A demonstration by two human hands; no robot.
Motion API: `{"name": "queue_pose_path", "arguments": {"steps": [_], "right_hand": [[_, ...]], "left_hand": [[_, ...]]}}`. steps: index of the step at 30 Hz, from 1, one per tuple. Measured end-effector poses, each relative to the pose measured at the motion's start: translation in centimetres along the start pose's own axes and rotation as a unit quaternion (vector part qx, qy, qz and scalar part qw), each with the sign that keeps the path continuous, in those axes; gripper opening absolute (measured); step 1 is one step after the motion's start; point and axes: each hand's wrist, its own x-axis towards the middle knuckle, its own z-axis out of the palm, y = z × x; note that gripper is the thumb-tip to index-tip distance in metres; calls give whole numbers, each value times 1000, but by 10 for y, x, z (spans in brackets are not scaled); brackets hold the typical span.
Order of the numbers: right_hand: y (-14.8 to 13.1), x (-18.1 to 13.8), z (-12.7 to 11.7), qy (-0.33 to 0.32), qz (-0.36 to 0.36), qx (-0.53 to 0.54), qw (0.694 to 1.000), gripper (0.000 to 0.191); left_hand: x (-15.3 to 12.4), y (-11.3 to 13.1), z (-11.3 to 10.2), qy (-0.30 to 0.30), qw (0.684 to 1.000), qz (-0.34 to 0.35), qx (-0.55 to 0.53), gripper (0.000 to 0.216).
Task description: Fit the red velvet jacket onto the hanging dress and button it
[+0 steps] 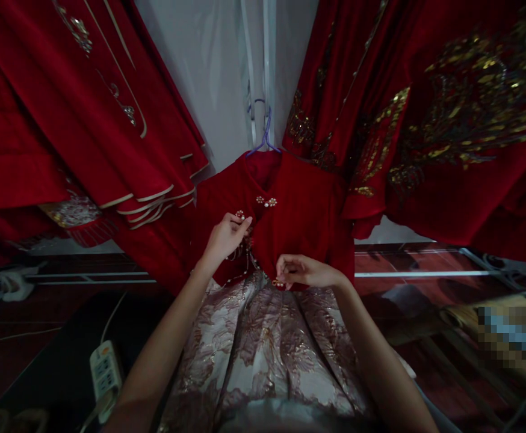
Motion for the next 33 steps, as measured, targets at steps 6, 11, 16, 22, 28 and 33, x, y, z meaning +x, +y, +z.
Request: {"name": "queue_pose_path", "arguments": {"steps": [6,11,16,22,28,33], "right_hand": [[-12,-10,-4,-23,30,13,999,23],[-12,-20,-10,-21,38,21,999,23],[-15,-31,-21,2,14,-41,999,22],[-29,-37,-20,68,-21,-98,993,20],[-67,-9,-19,304,-165,-121,930,23],[-109,38,-20,406,-270,-80,869,31]], "left_hand": [[13,31,-7,5,947,216,237,18],[34,50,14,-66,887,331,316,28],[58,43,20,-78,866,363,335,21],[55,48,17,-111,865,409,268,14],[57,46,14,-141,907,356,176,9],[62,39,13,-90,893,384,218,11]]}}
